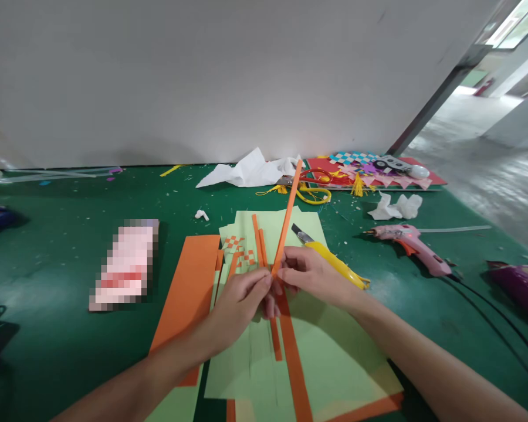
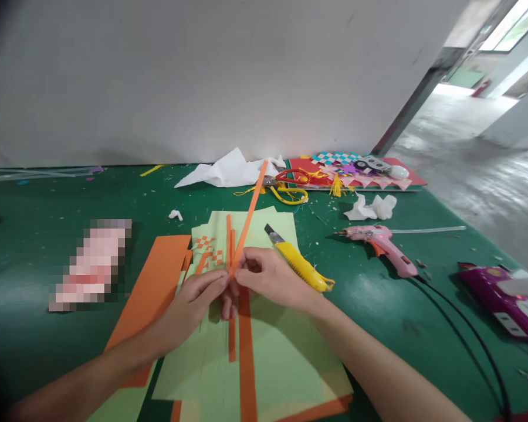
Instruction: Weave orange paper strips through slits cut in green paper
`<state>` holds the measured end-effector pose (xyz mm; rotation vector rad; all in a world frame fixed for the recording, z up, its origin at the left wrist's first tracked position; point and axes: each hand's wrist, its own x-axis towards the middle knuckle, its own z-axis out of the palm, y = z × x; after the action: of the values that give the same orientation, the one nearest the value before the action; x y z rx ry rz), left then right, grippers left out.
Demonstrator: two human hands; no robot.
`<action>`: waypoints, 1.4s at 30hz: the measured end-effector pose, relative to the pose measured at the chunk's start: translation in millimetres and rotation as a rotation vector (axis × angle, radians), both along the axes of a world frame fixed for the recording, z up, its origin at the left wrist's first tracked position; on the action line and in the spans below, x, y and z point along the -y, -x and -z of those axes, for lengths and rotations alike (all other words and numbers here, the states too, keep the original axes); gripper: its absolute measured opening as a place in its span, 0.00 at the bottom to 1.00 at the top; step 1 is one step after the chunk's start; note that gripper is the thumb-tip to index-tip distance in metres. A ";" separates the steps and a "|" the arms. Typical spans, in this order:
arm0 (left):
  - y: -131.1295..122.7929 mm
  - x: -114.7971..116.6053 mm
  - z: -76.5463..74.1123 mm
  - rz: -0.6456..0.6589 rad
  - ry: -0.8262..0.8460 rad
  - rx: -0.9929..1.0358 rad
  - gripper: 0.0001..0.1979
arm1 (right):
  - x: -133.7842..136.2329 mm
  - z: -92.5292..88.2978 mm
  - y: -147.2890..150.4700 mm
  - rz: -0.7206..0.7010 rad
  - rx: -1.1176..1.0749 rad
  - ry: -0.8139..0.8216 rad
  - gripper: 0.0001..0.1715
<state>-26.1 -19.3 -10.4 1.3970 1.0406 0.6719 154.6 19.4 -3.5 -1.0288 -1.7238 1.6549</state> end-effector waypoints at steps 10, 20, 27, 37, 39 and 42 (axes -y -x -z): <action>-2.4 1.2 -2.7 -0.011 -0.070 -0.135 0.18 | 0.4 1.6 -1.2 -0.016 0.140 -0.002 0.04; -2.9 1.8 -3.3 0.035 -0.110 -0.146 0.19 | 1.7 -1.7 2.0 -0.030 0.053 0.047 0.06; -0.8 0.6 -2.0 0.060 -0.096 -0.125 0.16 | -1.3 1.2 -0.8 -0.009 0.072 0.064 0.06; -0.6 1.8 -0.8 0.031 -0.044 -0.069 0.17 | -0.9 0.7 -1.2 -0.003 0.083 0.060 0.05; -0.8 1.6 -1.6 0.025 -0.046 -0.074 0.18 | 0.7 -0.2 0.1 -0.049 0.054 0.082 0.06; -0.7 1.0 -2.3 0.029 -0.040 -0.078 0.18 | 1.9 -1.3 0.7 -0.078 0.029 0.095 0.07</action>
<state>-25.4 -20.4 -8.1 1.4808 1.0710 0.6237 153.8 17.5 -2.1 -1.0463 -1.7382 1.7941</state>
